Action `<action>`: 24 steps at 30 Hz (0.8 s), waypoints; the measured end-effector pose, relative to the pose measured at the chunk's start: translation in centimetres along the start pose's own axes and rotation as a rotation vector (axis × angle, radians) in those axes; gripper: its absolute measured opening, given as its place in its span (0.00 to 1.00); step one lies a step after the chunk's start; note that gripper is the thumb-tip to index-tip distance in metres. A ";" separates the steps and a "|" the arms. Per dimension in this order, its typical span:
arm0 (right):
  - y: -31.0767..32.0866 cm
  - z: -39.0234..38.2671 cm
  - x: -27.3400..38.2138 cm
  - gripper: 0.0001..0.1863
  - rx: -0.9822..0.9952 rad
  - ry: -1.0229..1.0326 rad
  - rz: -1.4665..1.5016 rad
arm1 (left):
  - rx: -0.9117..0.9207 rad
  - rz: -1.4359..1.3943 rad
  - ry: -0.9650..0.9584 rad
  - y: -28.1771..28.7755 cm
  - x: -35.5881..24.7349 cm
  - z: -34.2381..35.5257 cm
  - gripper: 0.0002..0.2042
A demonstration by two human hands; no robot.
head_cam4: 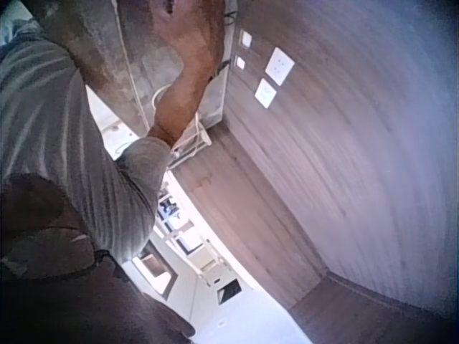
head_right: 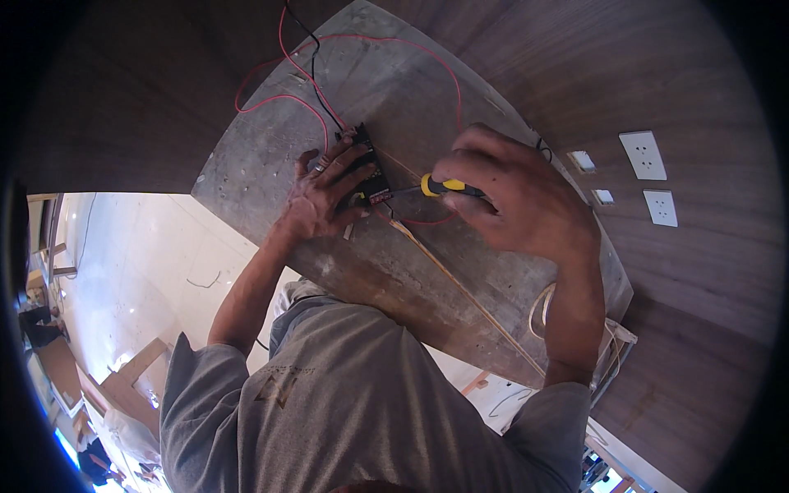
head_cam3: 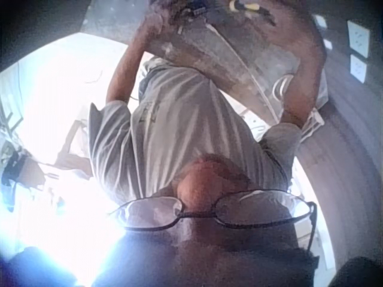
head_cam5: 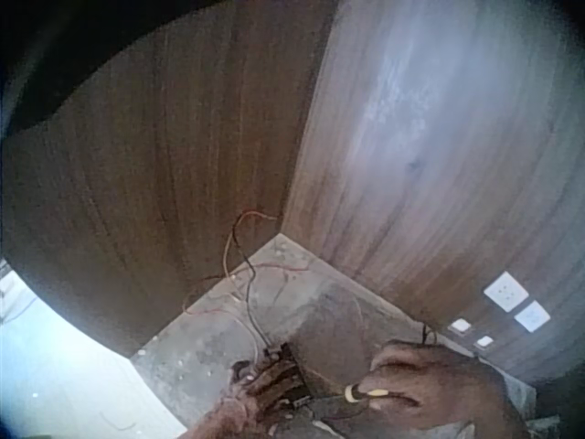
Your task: The person tests an LED light strip by connecting it to a power supply and powering it with an extension cord. Afterward, they carry the strip to another workstation, disconnect the wires from the power supply using a screwdriver, and peel backing tape from the light strip.
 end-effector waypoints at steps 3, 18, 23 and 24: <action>0.0 0.1 -0.1 0.13 0.008 0.003 0.008 | 0.000 -0.009 0.005 0.0 0.0 0.0 0.38; -0.3 -0.1 -0.2 0.13 0.008 0.015 -0.023 | 0.004 -0.001 0.007 -0.1 0.1 -0.2 0.40; -0.3 -0.1 -0.4 0.13 0.013 -0.004 -0.005 | -0.003 -0.015 0.002 -0.2 0.2 -0.2 0.39; -0.3 -0.1 -0.4 0.13 0.005 0.000 -0.002 | -0.004 -0.015 0.003 -0.2 0.2 -0.2 0.39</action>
Point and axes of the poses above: each hand's wrist, its own z-axis towards the middle knuckle, its own y-axis out of the back of the hand, x = y × z, the point moved 9 cm from there along z, towards the middle knuckle, and after that the axes turned 14 degrees about -x, right-handed, at the moved point
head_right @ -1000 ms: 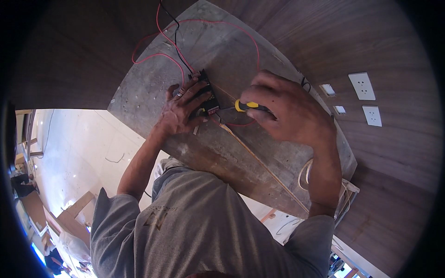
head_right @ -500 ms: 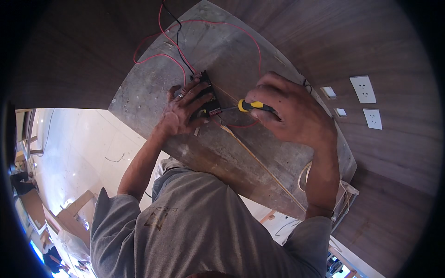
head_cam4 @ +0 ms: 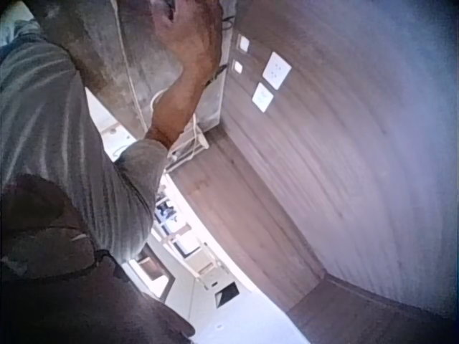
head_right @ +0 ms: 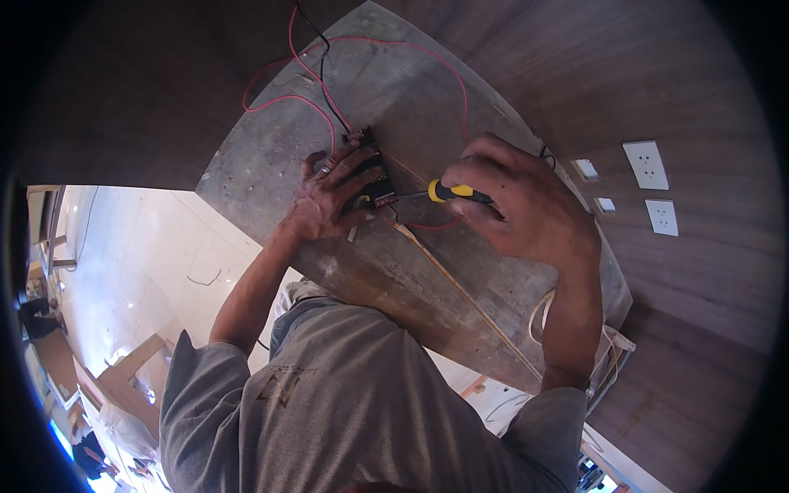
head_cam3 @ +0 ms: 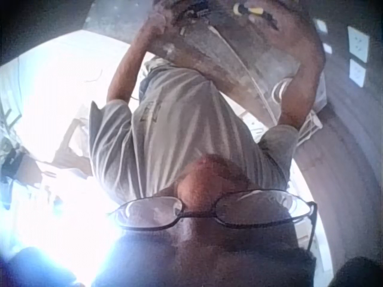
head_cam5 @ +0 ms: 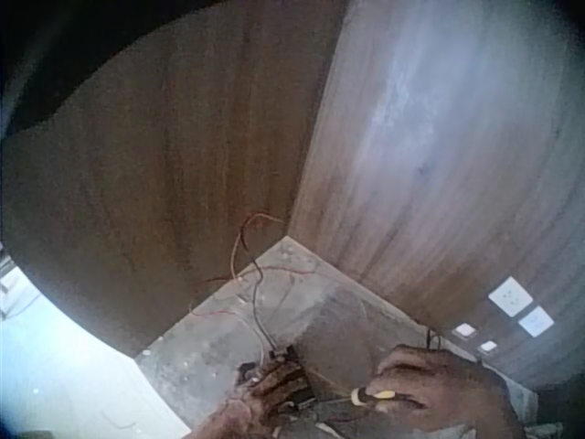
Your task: The person tests an LED light strip by connecting it to a power supply and powering it with an extension cord. Afterward, they carry the strip to another workstation, disconnect the wires from the power supply using a screwdriver, and peel backing tape from the light strip.
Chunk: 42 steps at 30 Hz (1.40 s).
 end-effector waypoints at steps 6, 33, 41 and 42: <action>0.0 0.2 0.1 0.13 0.004 0.003 0.006 | -0.002 0.008 -0.008 0.0 0.0 0.0 0.39; 0.0 -0.1 0.9 0.16 -0.022 0.052 -0.011 | -0.018 -0.016 -0.010 0.3 0.0 0.2 0.39; 0.1 0.1 -0.2 0.14 -0.009 -0.038 -0.058 | -0.027 -0.035 -0.003 0.1 0.0 0.1 0.36; 0.0 0.4 -0.2 0.14 0.014 -0.047 -0.073 | -0.024 -0.035 -0.005 0.1 -0.1 0.0 0.36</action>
Point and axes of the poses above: each hand's wrist, its own z-axis towards the middle knuckle, its own y-axis out of the back of the hand, x = y × z, the point moved 9 cm from there along z, towards the middle knuckle, and after that the axes turned 14 degrees about -x, right-handed, at the moved point
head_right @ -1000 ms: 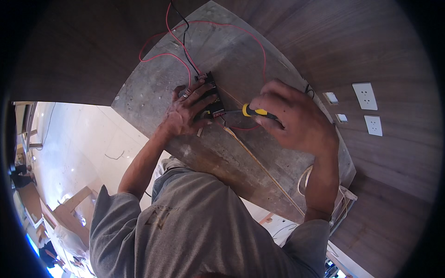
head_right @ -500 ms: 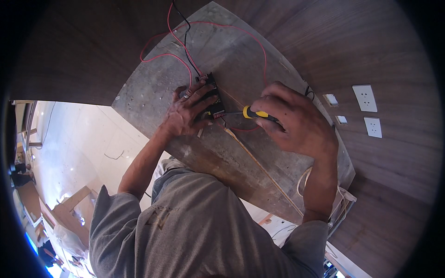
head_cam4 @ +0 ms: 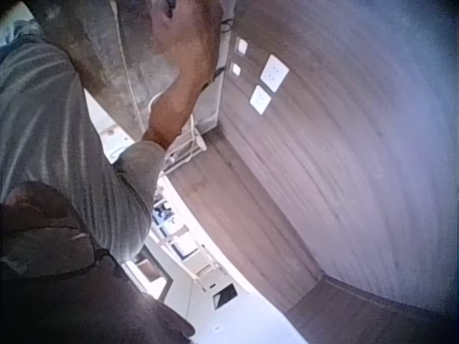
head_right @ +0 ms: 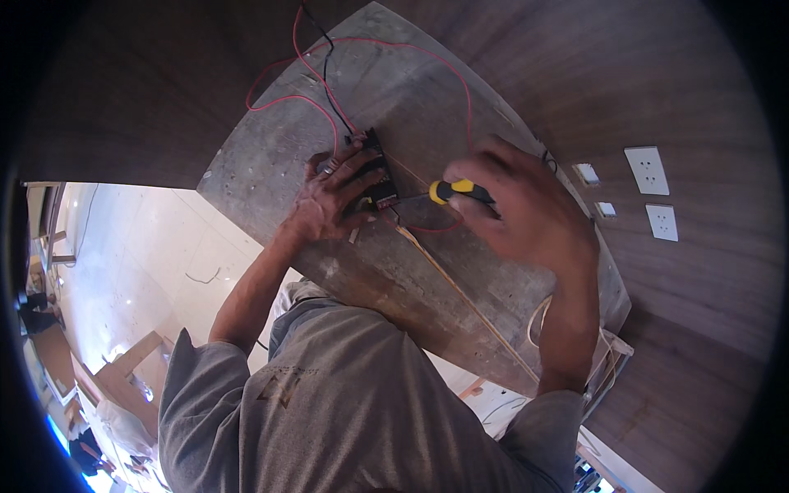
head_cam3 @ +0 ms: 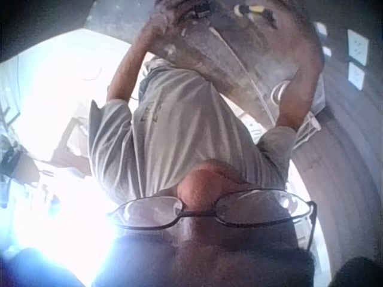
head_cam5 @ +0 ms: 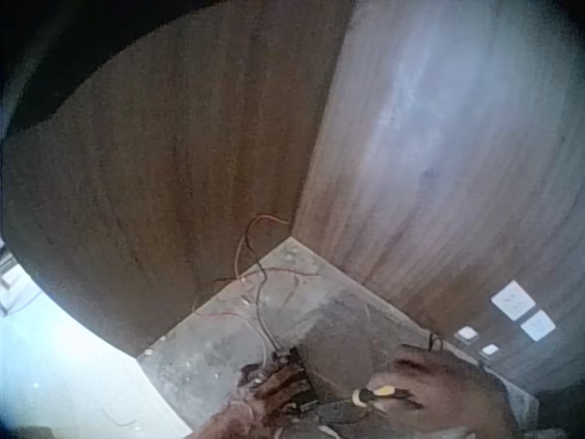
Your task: The person tests an LED light strip by connecting it to a power supply and powering it with an extension cord. Afterward, they carry the strip to another workstation, disconnect the wires from the power supply using a screwdriver, and peel backing tape from the light strip.
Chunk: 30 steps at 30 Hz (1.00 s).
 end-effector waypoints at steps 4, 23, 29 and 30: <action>-0.5 1.7 3.7 0.15 -0.036 0.079 -0.105 | -0.006 0.007 -0.010 0.2 -0.4 0.4 0.38; -1.5 2.2 5.2 0.11 0.031 0.116 -0.095 | 0.016 0.028 0.009 0.5 -0.5 0.4 0.36; 0.0 0.7 3.2 0.16 -0.101 0.221 -0.091 | -0.104 0.058 -0.074 0.4 -1.6 -0.3 0.35; 0.3 0.4 3.5 0.19 -0.133 0.255 -0.030 | -0.096 0.055 -0.090 -0.2 -1.6 -1.4 0.35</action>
Point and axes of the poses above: each hand's wrist, its own z-axis towards the middle knuckle, its own y-axis out of the back of the hand, x = y × z, the point moved 9 cm from there along z, towards the middle knuckle, and after that the axes turned 14 degrees about -x, right-handed, at the moved point
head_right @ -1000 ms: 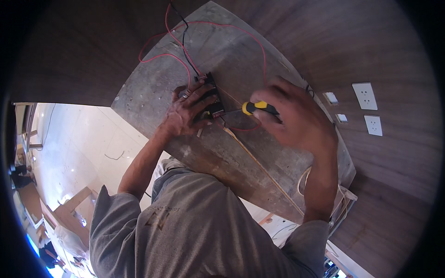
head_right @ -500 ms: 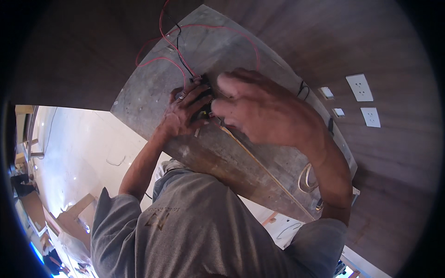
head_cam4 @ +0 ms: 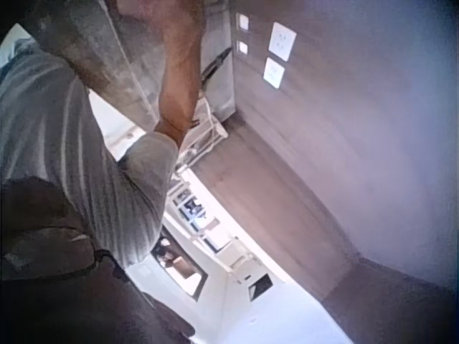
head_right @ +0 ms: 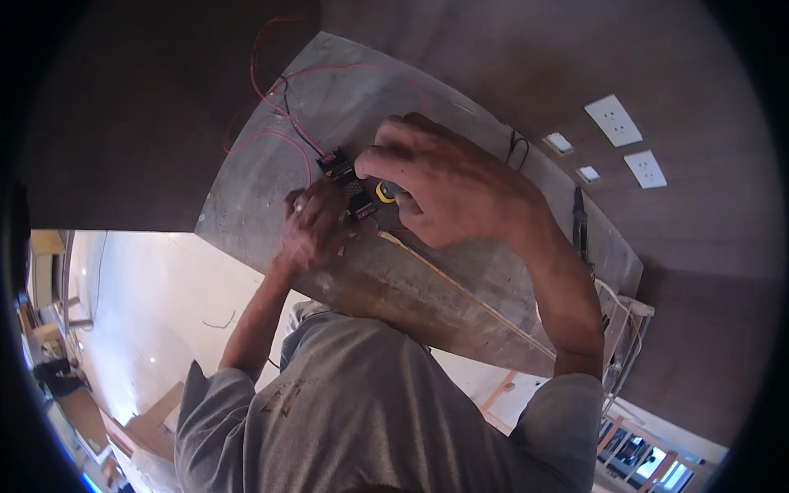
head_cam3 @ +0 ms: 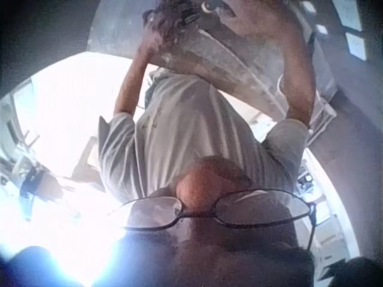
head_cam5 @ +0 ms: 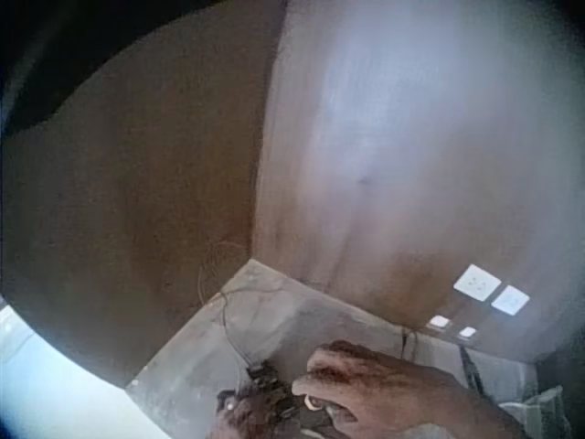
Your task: The person tests an LED light strip by connecting it to a power supply and powering it with an extension cord. Afterward, they carry the strip to another workstation, disconnect the wires from the power supply using a screwdriver, and peel backing tape from the light strip.
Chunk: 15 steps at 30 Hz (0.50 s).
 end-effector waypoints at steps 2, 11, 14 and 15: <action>0.1 -0.4 -0.3 0.19 -0.051 -0.093 -0.087 | -0.100 -0.027 -0.090 0.3 -1.1 -2.1 0.36; -0.4 -1.7 -1.0 0.17 -0.126 -0.161 -0.082 | 0.148 0.025 0.220 -1.0 -5.4 -1.4 0.33; -0.4 -1.7 -0.6 0.17 -0.102 -0.150 -0.046 | 0.174 0.029 0.219 -1.2 -5.3 -1.6 0.33; -0.4 -1.7 -0.3 0.17 -0.096 -0.126 -0.023 | 0.172 0.032 0.223 -1.2 -5.2 -1.7 0.33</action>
Point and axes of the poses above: each hand's wrist, its own z-axis towards the middle knuckle, its own y-axis out of the back of the hand, x = y × z, the point moved 9 cm from there along z, towards the middle knuckle, and after that the axes turned 14 degrees about -x, right-handed, at the moved point
